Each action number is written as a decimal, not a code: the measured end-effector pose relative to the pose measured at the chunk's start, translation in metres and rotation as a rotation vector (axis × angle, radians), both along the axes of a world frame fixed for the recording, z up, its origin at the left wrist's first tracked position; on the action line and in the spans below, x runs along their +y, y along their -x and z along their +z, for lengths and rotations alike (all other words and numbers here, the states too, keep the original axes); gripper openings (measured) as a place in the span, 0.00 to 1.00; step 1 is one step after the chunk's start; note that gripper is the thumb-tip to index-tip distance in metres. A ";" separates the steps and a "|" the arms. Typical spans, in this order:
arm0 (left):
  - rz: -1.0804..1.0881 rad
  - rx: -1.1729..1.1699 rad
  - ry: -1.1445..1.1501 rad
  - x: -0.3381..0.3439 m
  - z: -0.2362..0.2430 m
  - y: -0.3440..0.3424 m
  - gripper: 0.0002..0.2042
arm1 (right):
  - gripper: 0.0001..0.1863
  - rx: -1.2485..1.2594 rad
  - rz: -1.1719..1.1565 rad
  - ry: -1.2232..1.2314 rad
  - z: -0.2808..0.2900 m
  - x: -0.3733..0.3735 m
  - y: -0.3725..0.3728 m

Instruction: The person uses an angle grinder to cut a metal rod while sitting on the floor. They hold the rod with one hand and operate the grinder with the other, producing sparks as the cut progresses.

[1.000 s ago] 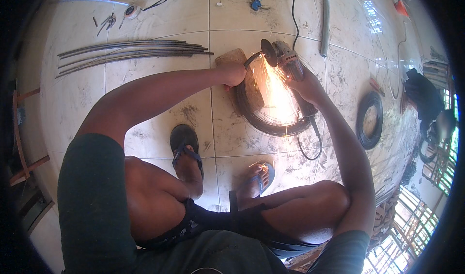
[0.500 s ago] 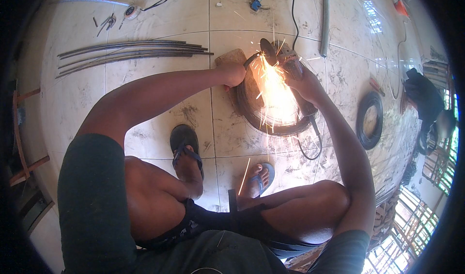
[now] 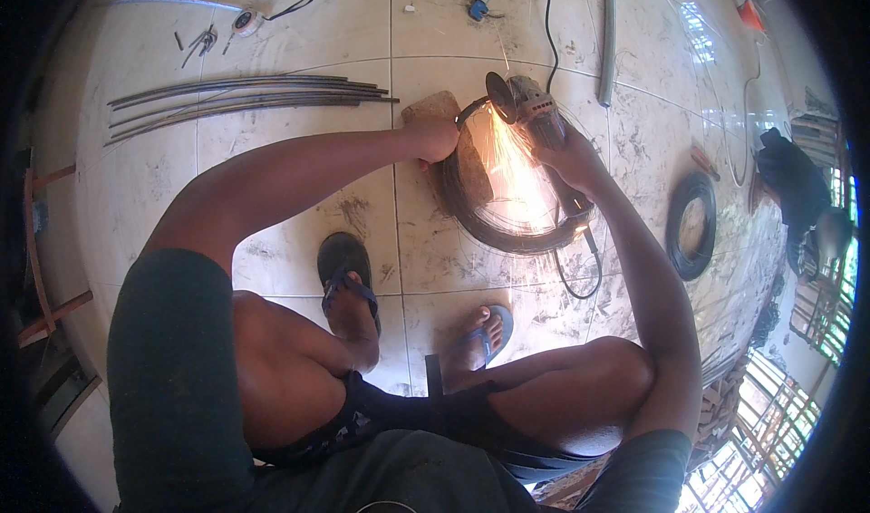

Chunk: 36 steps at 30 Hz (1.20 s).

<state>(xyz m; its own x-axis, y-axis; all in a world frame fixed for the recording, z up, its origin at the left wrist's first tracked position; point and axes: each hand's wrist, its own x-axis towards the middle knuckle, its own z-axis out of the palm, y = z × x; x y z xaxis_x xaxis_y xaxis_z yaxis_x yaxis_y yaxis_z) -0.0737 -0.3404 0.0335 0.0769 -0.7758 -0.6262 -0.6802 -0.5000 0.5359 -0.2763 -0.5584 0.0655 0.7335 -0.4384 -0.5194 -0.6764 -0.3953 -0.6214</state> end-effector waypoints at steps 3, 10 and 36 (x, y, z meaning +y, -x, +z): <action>0.028 -0.002 -0.013 0.003 -0.004 -0.001 0.15 | 0.39 0.037 -0.001 0.023 0.011 0.010 -0.007; -0.001 -0.035 -0.029 0.001 -0.012 -0.002 0.15 | 0.39 0.029 -0.003 0.016 0.027 0.020 -0.011; 0.010 0.004 -0.008 -0.002 -0.024 -0.002 0.17 | 0.38 0.017 -0.020 0.018 0.012 0.012 0.004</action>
